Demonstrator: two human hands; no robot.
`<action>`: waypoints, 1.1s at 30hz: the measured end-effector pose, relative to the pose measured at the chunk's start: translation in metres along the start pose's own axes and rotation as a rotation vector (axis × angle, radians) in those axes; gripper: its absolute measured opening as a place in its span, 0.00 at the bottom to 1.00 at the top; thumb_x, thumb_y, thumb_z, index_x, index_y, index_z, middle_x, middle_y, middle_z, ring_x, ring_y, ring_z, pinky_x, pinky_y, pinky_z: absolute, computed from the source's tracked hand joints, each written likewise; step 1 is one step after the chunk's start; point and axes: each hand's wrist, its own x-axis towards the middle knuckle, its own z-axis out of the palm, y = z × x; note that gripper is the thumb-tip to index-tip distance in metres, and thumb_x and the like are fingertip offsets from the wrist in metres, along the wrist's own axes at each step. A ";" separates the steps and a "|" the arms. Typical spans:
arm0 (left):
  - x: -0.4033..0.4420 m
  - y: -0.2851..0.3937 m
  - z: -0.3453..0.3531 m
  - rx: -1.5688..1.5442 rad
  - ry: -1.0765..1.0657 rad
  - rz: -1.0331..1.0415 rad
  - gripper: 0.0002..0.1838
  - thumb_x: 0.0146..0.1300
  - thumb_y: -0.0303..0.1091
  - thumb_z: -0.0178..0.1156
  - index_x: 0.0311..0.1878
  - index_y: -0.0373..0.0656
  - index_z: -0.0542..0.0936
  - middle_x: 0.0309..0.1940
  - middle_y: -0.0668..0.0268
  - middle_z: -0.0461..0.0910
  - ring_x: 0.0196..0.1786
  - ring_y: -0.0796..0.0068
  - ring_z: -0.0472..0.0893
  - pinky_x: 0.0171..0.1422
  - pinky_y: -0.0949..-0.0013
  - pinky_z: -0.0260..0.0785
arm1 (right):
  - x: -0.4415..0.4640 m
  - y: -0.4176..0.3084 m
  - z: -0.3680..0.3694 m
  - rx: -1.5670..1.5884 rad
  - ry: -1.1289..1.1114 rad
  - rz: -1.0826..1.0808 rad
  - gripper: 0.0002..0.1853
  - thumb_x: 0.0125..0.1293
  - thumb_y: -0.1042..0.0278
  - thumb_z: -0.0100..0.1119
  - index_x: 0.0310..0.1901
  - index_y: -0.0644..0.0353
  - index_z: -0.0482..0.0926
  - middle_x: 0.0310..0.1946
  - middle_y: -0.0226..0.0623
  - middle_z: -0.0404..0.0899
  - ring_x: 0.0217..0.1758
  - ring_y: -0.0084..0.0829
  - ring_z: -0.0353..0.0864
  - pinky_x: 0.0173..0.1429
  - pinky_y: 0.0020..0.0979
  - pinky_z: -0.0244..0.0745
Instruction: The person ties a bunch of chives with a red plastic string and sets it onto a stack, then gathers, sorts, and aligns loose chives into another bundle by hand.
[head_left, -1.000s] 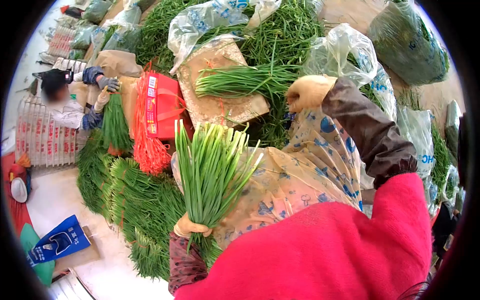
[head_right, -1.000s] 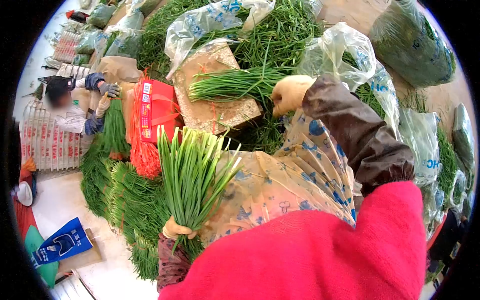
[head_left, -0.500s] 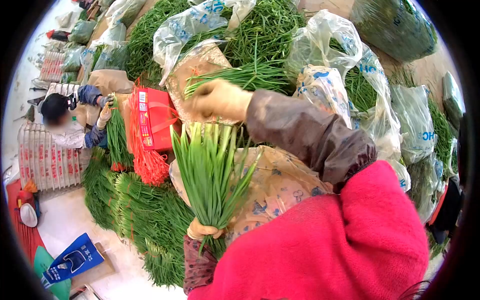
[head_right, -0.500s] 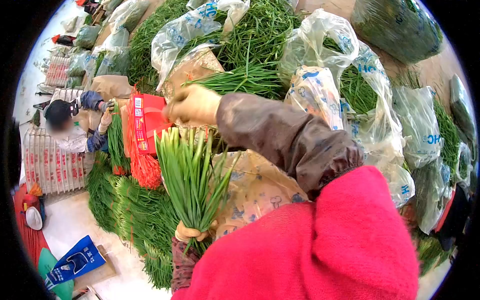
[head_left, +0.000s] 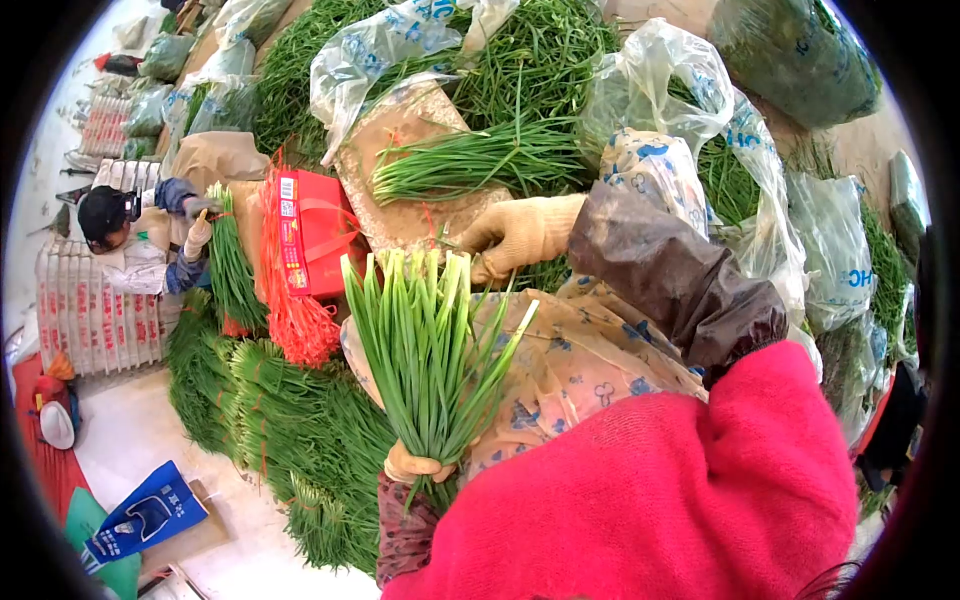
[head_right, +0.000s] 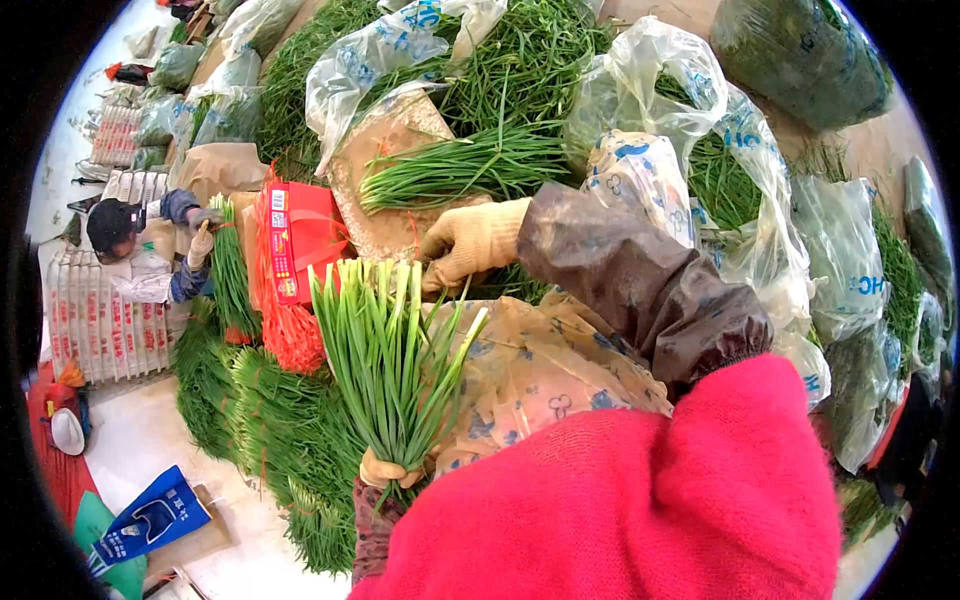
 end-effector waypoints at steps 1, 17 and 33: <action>0.002 0.000 0.001 0.006 -0.046 0.038 0.40 0.50 0.26 0.66 0.65 0.25 0.60 0.47 0.42 0.78 0.15 0.72 0.71 0.16 0.71 0.59 | -0.005 -0.007 0.007 0.045 0.109 -0.106 0.16 0.63 0.63 0.59 0.49 0.64 0.80 0.35 0.33 0.85 0.34 0.20 0.81 0.39 0.27 0.77; 0.002 0.001 -0.003 -0.087 -0.021 0.065 0.43 0.46 0.19 0.62 0.68 0.29 0.58 0.59 0.41 0.70 0.16 0.67 0.74 0.14 0.69 0.54 | -0.061 0.044 -0.076 -0.175 1.157 0.230 0.17 0.64 0.59 0.58 0.50 0.58 0.81 0.33 0.32 0.85 0.32 0.25 0.82 0.43 0.25 0.77; 0.030 0.053 0.025 0.277 0.084 0.307 0.36 0.48 0.39 0.70 0.57 0.29 0.68 0.18 0.61 0.74 0.15 0.72 0.69 0.20 0.72 0.58 | -0.049 -0.081 0.010 0.058 0.031 -0.206 0.12 0.60 0.70 0.64 0.43 0.66 0.83 0.33 0.34 0.84 0.36 0.22 0.81 0.42 0.25 0.75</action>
